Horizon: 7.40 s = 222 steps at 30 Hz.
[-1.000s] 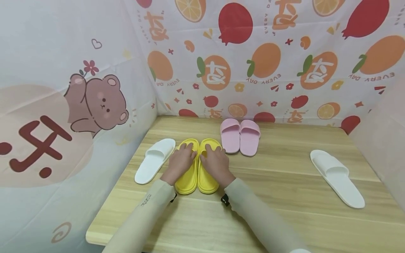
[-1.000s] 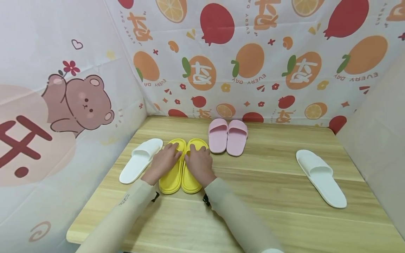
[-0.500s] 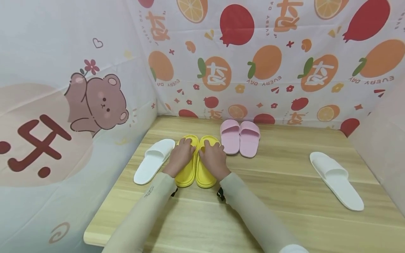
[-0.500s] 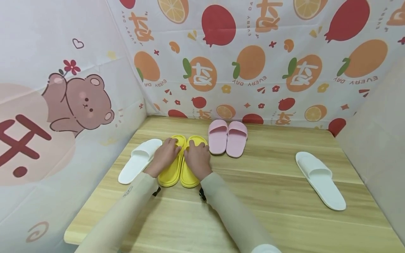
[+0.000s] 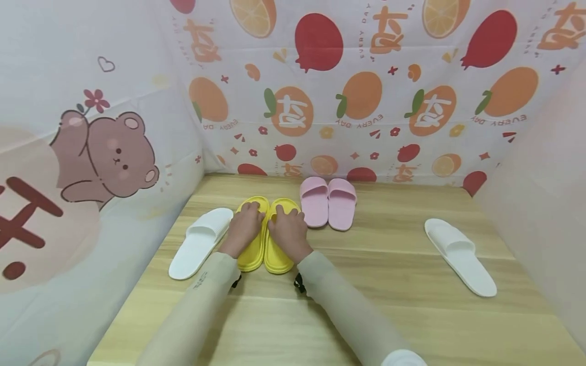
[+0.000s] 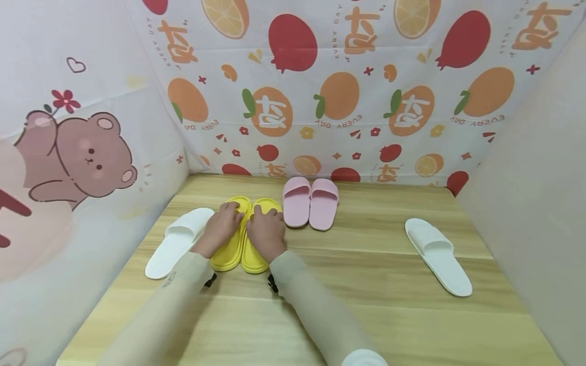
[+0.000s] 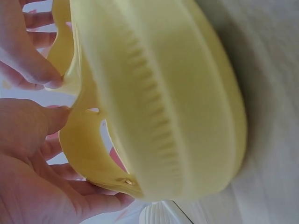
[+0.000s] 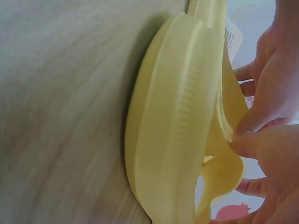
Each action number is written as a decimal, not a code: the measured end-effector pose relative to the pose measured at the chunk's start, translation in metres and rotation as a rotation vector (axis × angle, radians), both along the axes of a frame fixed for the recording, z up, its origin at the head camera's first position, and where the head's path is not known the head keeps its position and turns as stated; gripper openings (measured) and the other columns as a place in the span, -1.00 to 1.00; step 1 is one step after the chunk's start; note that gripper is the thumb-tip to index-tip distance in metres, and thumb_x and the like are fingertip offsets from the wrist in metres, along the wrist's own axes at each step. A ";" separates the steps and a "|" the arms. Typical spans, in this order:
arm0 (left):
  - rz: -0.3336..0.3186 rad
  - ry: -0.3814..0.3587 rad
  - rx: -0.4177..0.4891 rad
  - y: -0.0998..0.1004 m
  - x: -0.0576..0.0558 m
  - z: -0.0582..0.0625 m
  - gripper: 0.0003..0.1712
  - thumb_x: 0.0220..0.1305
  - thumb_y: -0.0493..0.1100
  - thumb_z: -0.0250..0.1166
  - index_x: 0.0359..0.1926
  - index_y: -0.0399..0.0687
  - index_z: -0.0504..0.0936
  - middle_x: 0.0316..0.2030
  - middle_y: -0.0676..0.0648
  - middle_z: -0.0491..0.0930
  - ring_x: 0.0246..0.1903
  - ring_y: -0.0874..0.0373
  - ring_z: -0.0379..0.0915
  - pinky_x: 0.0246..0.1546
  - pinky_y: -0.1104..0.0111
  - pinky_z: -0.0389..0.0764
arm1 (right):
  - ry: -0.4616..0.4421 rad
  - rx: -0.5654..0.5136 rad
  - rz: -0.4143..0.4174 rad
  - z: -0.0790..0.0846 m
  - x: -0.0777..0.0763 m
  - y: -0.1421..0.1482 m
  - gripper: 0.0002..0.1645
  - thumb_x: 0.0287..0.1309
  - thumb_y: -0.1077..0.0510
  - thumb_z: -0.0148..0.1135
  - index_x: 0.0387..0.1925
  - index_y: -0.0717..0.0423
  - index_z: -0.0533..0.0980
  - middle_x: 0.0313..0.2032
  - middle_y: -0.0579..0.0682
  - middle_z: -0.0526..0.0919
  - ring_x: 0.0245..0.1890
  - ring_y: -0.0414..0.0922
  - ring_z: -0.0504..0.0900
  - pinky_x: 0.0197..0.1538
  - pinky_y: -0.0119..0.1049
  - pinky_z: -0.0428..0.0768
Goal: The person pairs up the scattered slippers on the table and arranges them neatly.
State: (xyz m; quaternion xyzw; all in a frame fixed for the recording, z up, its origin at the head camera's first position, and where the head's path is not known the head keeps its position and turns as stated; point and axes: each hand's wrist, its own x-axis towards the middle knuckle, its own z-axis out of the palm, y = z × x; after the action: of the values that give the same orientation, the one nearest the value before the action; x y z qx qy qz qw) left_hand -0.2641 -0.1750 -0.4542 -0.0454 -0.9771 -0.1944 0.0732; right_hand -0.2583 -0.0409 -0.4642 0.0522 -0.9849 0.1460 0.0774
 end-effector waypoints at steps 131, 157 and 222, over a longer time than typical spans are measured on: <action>-0.077 0.026 0.057 -0.065 -0.073 0.032 -0.01 0.31 0.30 0.07 0.50 -0.09 -0.14 0.40 -0.34 0.07 0.32 -0.40 -0.09 0.27 -0.23 -0.04 | 0.078 -0.106 0.058 0.061 -0.108 0.063 -0.46 0.25 -0.33 -0.04 -0.01 -0.05 0.44 -0.19 -0.04 0.53 -0.16 -0.06 0.50 -0.31 -0.09 0.56; -0.080 0.020 -0.038 -0.086 0.003 -0.003 -0.05 0.36 0.37 -0.11 0.49 -0.15 -0.09 0.35 -0.46 0.04 0.27 -0.49 -0.09 0.13 -0.37 -0.06 | 0.040 0.114 0.044 0.026 -0.062 0.241 -0.11 0.22 -0.39 -0.02 0.38 0.08 0.21 0.34 0.23 0.21 0.39 0.21 0.00 0.37 0.21 -0.15; -0.111 -0.062 -0.049 -0.128 0.049 -0.013 -0.30 0.38 0.14 0.06 0.27 -0.37 0.32 0.14 -0.52 0.27 0.18 -0.38 0.12 0.07 -0.17 0.06 | 0.001 0.024 -0.021 -0.035 0.060 0.456 -0.27 0.29 -0.19 0.03 0.23 0.30 0.27 0.11 0.49 0.27 0.08 0.46 0.18 -0.06 0.39 0.27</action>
State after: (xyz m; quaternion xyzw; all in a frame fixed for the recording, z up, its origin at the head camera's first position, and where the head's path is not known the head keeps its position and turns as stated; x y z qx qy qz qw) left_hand -0.2150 -0.3025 -0.4672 -0.0952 -0.9794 -0.1753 0.0311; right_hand -0.1986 0.4152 -0.4994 0.0429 -0.9870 0.1332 0.0790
